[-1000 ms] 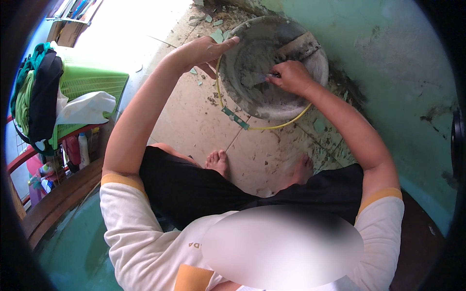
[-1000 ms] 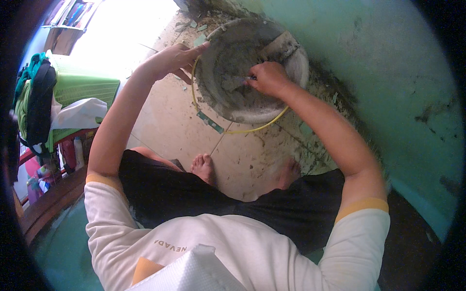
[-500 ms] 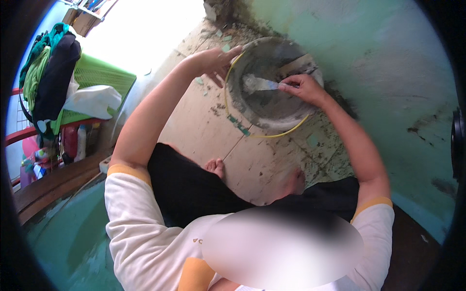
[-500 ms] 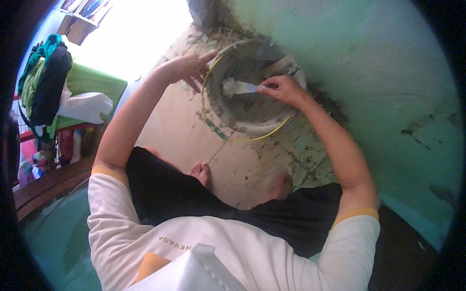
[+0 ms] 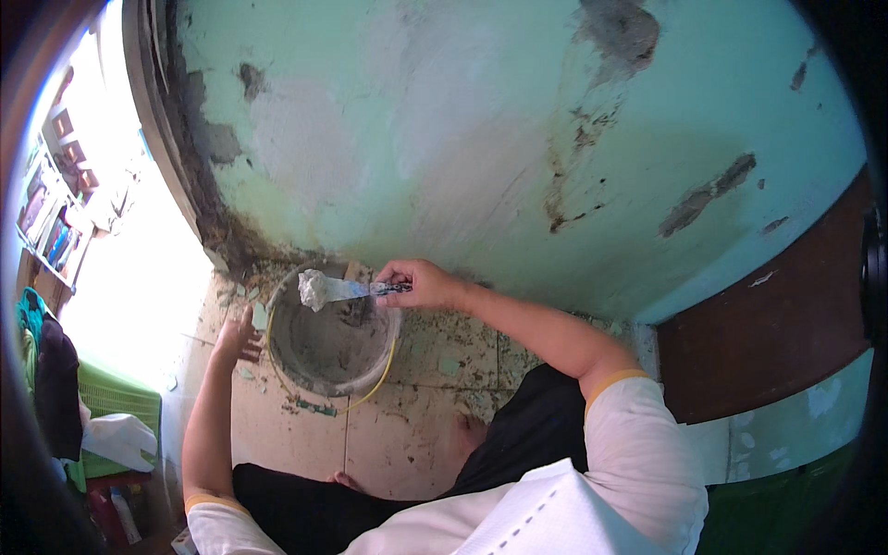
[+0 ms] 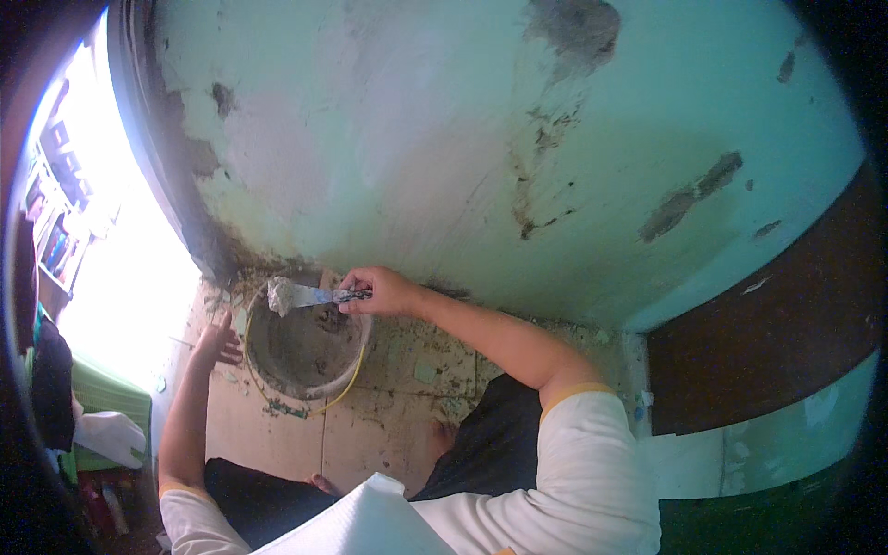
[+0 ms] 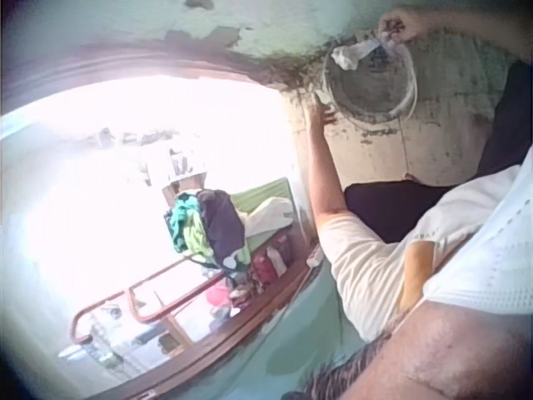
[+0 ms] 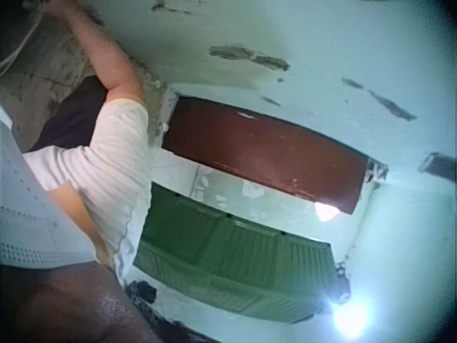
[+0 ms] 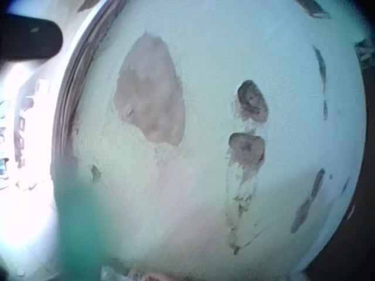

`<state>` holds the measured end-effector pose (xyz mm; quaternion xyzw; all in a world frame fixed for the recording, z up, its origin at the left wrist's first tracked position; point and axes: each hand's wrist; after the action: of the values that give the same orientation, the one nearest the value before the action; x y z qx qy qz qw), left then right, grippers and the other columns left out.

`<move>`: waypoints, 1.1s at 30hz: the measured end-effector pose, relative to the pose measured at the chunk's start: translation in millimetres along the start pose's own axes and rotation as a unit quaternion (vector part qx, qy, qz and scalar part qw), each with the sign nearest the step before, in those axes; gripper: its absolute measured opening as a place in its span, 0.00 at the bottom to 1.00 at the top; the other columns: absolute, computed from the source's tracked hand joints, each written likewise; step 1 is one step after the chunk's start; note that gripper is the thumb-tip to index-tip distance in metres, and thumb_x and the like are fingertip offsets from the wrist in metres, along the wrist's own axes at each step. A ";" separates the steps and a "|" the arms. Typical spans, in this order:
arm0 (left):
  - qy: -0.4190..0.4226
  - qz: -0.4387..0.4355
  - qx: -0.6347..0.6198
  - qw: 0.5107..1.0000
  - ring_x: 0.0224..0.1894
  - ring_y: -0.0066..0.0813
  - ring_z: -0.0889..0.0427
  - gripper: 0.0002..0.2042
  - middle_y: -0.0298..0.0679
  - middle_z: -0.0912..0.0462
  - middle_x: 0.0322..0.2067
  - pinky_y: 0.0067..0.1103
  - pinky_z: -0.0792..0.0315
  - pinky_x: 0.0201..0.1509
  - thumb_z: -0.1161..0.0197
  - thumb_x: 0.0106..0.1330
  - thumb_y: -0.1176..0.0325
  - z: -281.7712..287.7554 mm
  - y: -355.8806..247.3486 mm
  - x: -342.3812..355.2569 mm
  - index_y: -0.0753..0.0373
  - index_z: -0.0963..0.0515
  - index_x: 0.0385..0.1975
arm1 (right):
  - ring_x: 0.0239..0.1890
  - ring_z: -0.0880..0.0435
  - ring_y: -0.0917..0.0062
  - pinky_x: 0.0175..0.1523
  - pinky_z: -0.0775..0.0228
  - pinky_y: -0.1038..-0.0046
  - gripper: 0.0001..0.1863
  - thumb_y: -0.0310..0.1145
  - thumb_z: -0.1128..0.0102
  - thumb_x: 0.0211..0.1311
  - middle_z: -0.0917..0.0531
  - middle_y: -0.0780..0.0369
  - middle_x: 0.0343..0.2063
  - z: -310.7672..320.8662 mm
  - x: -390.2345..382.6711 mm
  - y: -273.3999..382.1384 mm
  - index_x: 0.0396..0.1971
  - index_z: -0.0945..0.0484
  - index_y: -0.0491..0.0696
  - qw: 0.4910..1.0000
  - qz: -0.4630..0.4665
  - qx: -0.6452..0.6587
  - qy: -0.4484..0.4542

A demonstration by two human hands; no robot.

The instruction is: The person applies plaster to damaged sections of a wall using a putty knife and a larger flat tool, picking up material from a bucket on the floor and spreading it across the surface.

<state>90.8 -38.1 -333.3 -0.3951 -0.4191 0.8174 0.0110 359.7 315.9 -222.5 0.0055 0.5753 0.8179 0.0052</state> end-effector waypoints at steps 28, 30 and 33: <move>-0.047 -0.051 0.128 0.989 0.30 0.35 0.14 0.26 0.47 0.16 0.30 0.32 0.16 0.24 0.42 0.70 0.48 -3.8 30.3 -12.6 0.73 0.21 0.37 | 0.21 0.32 0.92 0.21 0.46 0.86 0.16 0.47 0.39 0.69 0.24 0.72 0.22 278.5 -160.9 231.6 0.34 0.20 0.48 0.871 0.098 -0.056 -0.479; -0.047 -0.057 0.129 0.989 0.29 0.35 0.14 0.26 0.47 0.16 0.29 0.31 0.16 0.24 0.42 0.70 0.48 -2.1 36.9 -11.6 0.73 0.21 0.36 | 0.20 0.32 0.92 0.21 0.46 0.86 0.17 0.48 0.38 0.68 0.24 0.72 0.22 278.3 -155.8 235.4 0.30 0.21 0.49 0.860 0.100 -0.084 -0.494; -0.036 -0.071 0.146 0.986 0.29 0.35 0.14 0.26 0.47 0.16 0.29 0.30 0.16 0.24 0.41 0.70 0.48 -4.1 39.4 -12.1 0.73 0.20 0.37 | 0.20 0.32 0.92 0.22 0.46 0.87 0.16 0.47 0.37 0.68 0.24 0.72 0.21 286.1 -155.0 236.2 0.28 0.21 0.50 0.841 0.103 -0.147 -0.511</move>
<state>114.2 -65.1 -354.4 -0.3288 -0.3229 0.8804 0.1117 518.3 503.0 96.0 0.4809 0.3599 0.7701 0.2150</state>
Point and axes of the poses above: each hand's wrist, its own x-axis towards the middle knuckle, its own z-axis out of the back of the hand, y = z × x
